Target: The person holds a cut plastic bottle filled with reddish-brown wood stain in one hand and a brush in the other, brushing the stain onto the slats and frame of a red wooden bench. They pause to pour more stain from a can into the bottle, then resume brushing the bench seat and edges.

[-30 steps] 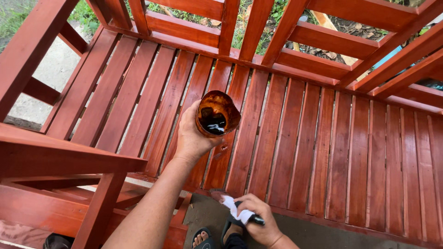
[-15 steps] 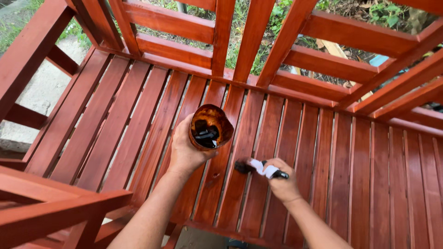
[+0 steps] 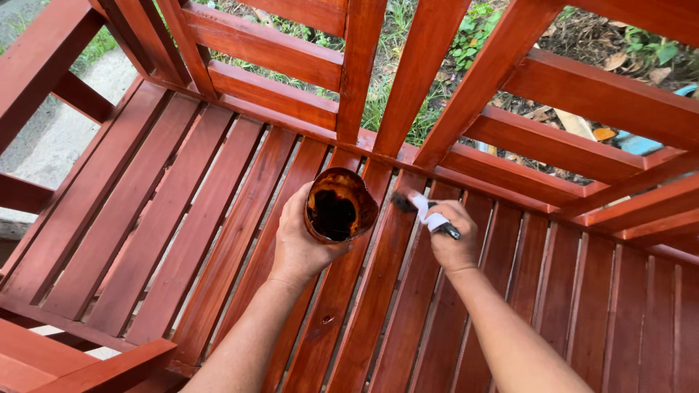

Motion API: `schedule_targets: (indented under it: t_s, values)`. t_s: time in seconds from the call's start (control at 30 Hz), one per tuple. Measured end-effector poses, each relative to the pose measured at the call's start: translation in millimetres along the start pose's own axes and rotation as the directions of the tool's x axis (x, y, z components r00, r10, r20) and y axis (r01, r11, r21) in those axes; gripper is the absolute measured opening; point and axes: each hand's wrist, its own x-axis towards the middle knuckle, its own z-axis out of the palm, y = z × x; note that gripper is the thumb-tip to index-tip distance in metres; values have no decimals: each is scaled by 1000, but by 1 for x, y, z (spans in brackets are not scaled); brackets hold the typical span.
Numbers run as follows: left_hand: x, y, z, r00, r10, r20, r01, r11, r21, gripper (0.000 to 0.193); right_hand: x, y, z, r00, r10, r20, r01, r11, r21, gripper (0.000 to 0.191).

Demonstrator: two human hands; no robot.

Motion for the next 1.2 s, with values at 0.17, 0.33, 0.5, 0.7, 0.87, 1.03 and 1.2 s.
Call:
schedule_targets:
  t_s: [0.17,0.33,0.5,0.7,0.87,1.03,1.2]
  values:
    - [10,0,7,997,-74,12,74,997,20,103,28,21,7,998,-60,-2,60,997,-48,16]
    - [6,-4,16,997,-78,-6,78,997,18,104,44,36,7,999,15,47,-13,999,-45,15]
    - [-6,-6,23,999,6,-39,-6,1000,18,103,26,18,7,973,90,214,-82,996,-44,14]
    - [-31,-2,6,998,55,-23,-54,998,20,108,-35,-42,-2,916,153,371,-142,988,-57,9]
    - [-61,6,-20,998,68,-19,-68,998,8,110,-105,-99,-16,879,160,448,-161,986,-36,21]
    - [-95,10,-42,994,111,9,-111,994,-7,101,-173,-143,-26,859,126,497,-144,990,-1,23]
    - [-124,14,-54,993,111,33,-110,994,-18,107,-228,-173,-34,858,124,498,-164,986,38,23]
